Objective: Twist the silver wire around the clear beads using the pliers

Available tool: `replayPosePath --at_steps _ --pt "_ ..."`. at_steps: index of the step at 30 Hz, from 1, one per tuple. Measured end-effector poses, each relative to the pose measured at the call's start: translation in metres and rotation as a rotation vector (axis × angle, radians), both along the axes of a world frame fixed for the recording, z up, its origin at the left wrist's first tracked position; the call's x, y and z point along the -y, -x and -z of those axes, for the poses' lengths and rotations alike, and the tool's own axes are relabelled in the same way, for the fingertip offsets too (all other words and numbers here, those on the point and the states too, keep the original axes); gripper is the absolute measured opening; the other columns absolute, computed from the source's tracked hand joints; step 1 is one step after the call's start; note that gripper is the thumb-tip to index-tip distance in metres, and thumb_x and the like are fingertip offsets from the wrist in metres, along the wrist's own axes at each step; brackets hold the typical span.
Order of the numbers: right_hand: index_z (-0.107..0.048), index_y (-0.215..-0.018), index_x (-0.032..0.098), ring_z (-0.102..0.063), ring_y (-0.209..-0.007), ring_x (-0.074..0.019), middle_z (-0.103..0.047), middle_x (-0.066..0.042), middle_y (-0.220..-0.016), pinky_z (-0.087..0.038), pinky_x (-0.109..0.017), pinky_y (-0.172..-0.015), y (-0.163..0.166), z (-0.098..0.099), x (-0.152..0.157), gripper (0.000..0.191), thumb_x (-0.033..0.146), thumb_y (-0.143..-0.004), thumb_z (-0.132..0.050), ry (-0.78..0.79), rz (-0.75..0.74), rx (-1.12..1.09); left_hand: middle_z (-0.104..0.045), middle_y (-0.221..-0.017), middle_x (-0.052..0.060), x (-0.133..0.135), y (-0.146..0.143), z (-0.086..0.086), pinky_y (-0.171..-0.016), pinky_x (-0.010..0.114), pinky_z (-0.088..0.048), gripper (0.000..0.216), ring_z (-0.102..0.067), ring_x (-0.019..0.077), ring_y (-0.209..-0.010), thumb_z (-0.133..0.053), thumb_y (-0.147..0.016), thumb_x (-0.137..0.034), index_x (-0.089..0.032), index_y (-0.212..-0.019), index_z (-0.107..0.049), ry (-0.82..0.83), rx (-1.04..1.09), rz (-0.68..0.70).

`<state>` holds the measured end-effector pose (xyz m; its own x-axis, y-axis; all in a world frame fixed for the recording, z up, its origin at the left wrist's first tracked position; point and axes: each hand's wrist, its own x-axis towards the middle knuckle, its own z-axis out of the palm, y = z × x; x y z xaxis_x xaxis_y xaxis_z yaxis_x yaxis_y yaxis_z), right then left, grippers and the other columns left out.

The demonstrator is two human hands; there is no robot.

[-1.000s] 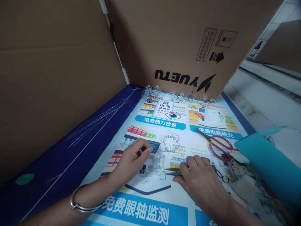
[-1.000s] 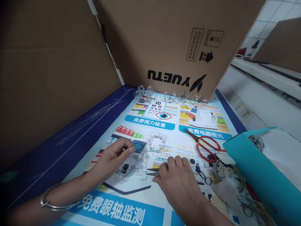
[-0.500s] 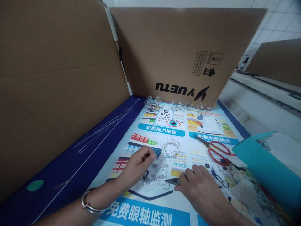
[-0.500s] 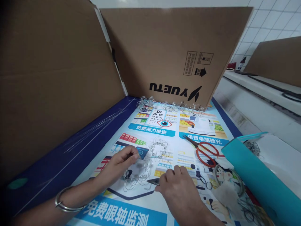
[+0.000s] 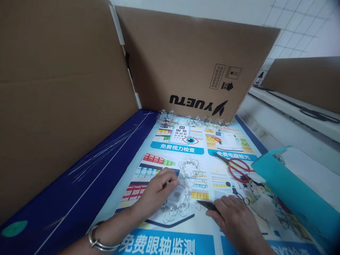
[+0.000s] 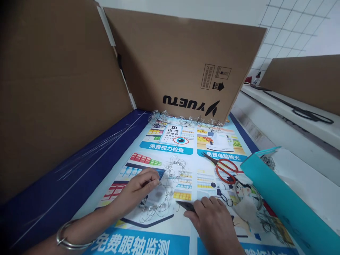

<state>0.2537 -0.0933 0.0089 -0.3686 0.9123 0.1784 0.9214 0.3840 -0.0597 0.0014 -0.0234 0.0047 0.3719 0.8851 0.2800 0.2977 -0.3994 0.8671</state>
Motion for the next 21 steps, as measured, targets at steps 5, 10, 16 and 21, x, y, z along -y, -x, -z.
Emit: replayPosePath --at_steps 5,10,16,21 --pt "-0.054 -0.076 0.022 -0.051 -0.068 -0.0168 -0.057 -0.001 -0.072 -0.030 -0.026 -0.058 0.018 -0.007 0.003 0.019 0.035 -0.087 -0.048 0.106 0.098 -0.116 -0.051 -0.074 0.001 0.000 0.000 -0.004 -0.065 0.028 -0.039 0.022 -0.048 0.0152 -0.072 -0.040 -0.090 -0.025 -0.018 -0.073 -0.051 0.052 0.010 0.002" --pt "-0.051 -0.072 0.020 -0.049 -0.063 -0.0142 -0.055 -0.001 -0.068 -0.030 -0.024 -0.054 0.026 0.000 -0.005 0.027 0.040 -0.088 -0.043 0.101 0.065 -0.305 -0.048 -0.069 -0.002 0.002 0.000 -0.002 -0.060 0.024 -0.035 0.025 -0.046 0.0137 -0.066 -0.039 -0.090 -0.030 -0.017 -0.072 -0.050 0.142 0.054 -0.036" --pt "-0.049 -0.071 0.020 -0.047 -0.063 -0.0141 -0.052 -0.001 -0.067 -0.033 -0.025 -0.056 0.006 0.008 -0.005 0.031 0.043 -0.088 -0.040 0.077 -0.048 -0.352 -0.052 -0.071 -0.001 -0.002 -0.001 0.003 -0.063 0.024 -0.036 0.026 -0.048 0.0146 -0.069 -0.037 -0.090 -0.032 -0.017 -0.074 -0.051 0.158 0.124 -0.053" --pt "-0.049 -0.074 0.020 -0.048 -0.061 -0.0125 -0.052 0.000 -0.067 -0.034 -0.024 -0.055 -0.002 0.007 -0.001 0.027 0.035 -0.091 -0.035 0.065 -0.063 -0.407 -0.055 -0.073 0.000 -0.002 -0.001 0.000 -0.063 0.023 -0.037 0.027 -0.049 0.0144 -0.068 -0.035 -0.090 -0.031 -0.017 -0.076 -0.053 0.165 0.148 -0.094"
